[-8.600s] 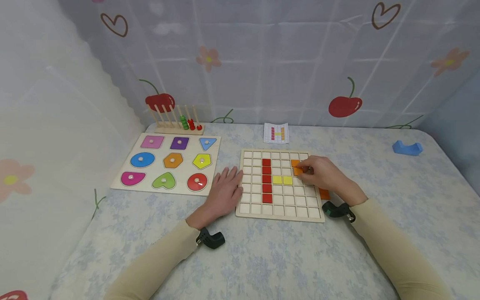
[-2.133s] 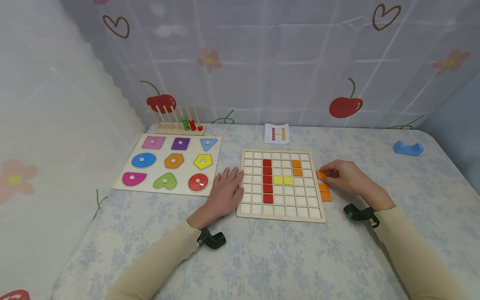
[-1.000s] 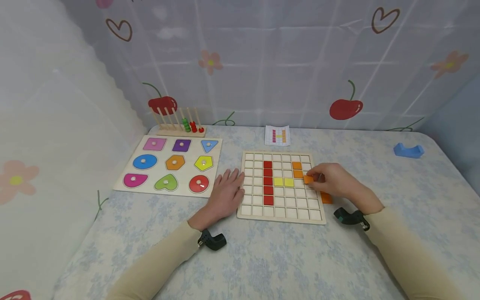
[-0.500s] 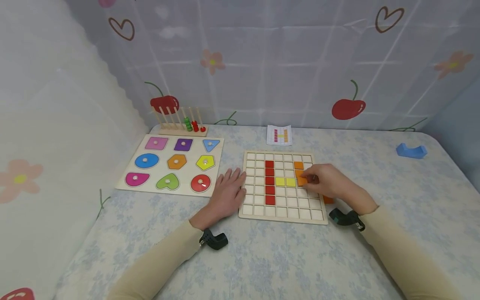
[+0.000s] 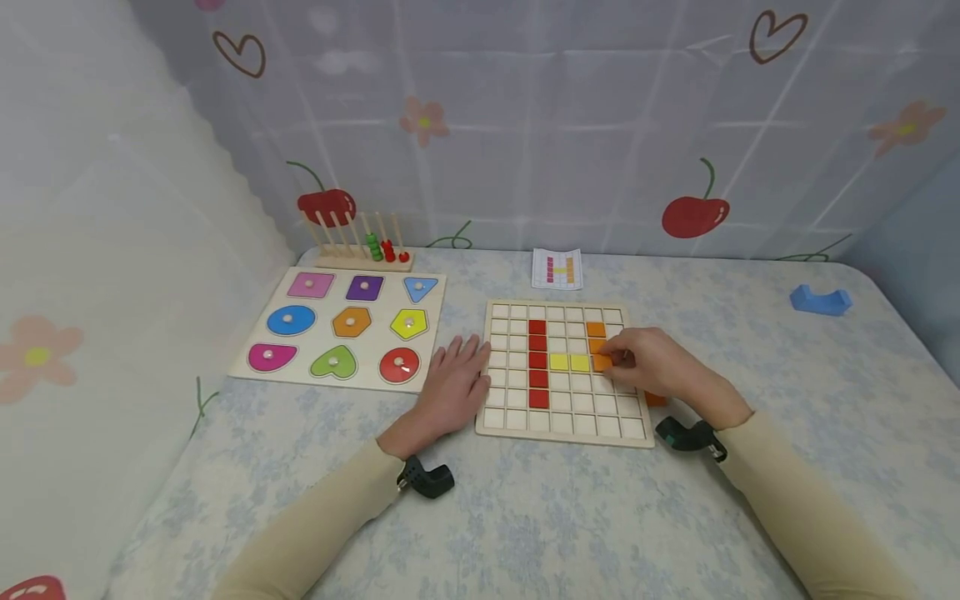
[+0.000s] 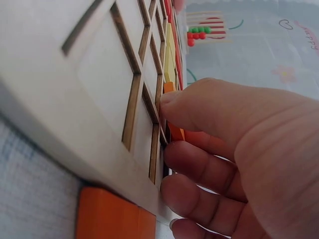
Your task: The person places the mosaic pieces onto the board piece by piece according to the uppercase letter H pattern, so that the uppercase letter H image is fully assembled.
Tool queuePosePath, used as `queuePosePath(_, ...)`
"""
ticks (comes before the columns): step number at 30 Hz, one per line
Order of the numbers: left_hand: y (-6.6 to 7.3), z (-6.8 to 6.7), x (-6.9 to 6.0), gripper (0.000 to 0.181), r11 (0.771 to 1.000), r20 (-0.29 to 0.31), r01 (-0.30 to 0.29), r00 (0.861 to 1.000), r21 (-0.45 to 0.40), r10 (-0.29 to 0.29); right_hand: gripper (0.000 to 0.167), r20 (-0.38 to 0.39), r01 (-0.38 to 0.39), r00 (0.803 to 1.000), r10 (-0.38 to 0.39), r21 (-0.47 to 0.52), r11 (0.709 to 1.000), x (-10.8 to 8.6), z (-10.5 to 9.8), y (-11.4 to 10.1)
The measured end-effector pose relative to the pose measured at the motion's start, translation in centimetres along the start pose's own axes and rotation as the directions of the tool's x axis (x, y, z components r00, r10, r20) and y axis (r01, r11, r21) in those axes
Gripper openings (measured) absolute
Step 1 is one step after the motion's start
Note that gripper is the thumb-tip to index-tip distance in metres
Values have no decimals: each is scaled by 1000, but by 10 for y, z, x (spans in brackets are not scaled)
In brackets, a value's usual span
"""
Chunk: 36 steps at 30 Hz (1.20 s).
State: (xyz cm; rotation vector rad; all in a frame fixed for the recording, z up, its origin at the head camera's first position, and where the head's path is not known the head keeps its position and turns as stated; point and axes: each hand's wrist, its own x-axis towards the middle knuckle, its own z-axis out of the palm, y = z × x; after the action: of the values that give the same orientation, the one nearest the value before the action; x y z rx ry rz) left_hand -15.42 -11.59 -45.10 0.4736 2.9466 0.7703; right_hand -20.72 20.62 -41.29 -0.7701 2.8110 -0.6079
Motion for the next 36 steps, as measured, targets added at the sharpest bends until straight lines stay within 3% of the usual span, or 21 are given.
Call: queuePosePath(36,0,1,-1,55,1000,-9,3,1000,-13,-3,27,-6,3,1000,-3,5,1000,1,0,-1)
